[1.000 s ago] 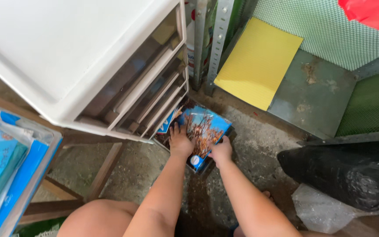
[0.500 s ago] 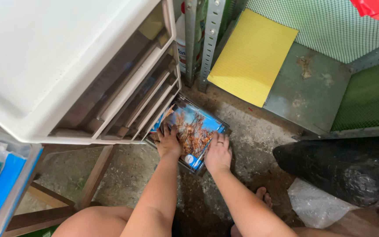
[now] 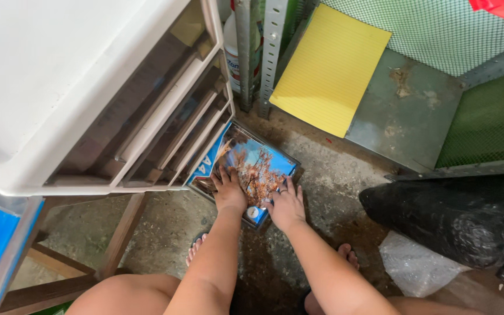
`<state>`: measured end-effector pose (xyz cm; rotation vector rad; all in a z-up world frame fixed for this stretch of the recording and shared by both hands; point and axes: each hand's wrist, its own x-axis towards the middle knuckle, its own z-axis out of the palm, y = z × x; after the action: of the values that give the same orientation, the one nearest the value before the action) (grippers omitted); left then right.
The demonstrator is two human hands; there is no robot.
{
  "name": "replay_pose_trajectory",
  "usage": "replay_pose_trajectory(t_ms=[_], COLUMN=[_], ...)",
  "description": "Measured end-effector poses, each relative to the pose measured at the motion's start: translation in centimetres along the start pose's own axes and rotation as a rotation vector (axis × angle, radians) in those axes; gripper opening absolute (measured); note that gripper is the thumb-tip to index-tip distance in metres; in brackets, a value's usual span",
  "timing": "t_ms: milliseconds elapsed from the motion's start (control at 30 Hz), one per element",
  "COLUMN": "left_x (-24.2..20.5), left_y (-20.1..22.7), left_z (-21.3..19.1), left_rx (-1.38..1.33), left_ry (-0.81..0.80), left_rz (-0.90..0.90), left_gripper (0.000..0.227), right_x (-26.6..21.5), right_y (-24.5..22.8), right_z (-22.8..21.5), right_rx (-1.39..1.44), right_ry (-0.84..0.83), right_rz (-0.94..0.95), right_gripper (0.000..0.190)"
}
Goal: The person sits on the floor and organizes stationery items by moving packages of photo paper, inkjet paper, and photo stickers from a metal shelf into a white plastic drawer unit. The person handles each package individually, placing them into the open drawer.
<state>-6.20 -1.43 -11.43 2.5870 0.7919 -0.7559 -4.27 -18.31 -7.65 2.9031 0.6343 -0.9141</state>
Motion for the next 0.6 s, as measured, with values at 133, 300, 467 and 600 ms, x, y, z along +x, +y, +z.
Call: replay_pose_trajectory(t_ms=[133, 300, 467, 600], left_x=[-0.3, 0.3, 4.6, 7.9], left_y=[0.2, 2.8, 10.5, 15.0], left_z=[1.0, -1.4, -7.8, -12.6], left_rx=[0.037, 0.066, -0.541, -0.640], left_ry=[0.040, 0.144, 0.363, 0.448], left_rz=[0.021, 0.013, 0.092, 0.073], left_gripper=[0.094, 0.066, 0.053, 0.057], right_x=[1.9, 6.6, 7.9, 9.1], right_y=[2.6, 8.8, 13.3, 14.2], right_z=[-0.5, -5.2, -10.4, -11.3], right_rx=[0.456, 1.109, 1.901, 2.087], right_ry=[0.702, 0.925, 0.738, 0.569], right_rz=[0.027, 0.500, 0.635, 0.550], right_gripper=[0.017, 0.013, 0.051, 0.056])
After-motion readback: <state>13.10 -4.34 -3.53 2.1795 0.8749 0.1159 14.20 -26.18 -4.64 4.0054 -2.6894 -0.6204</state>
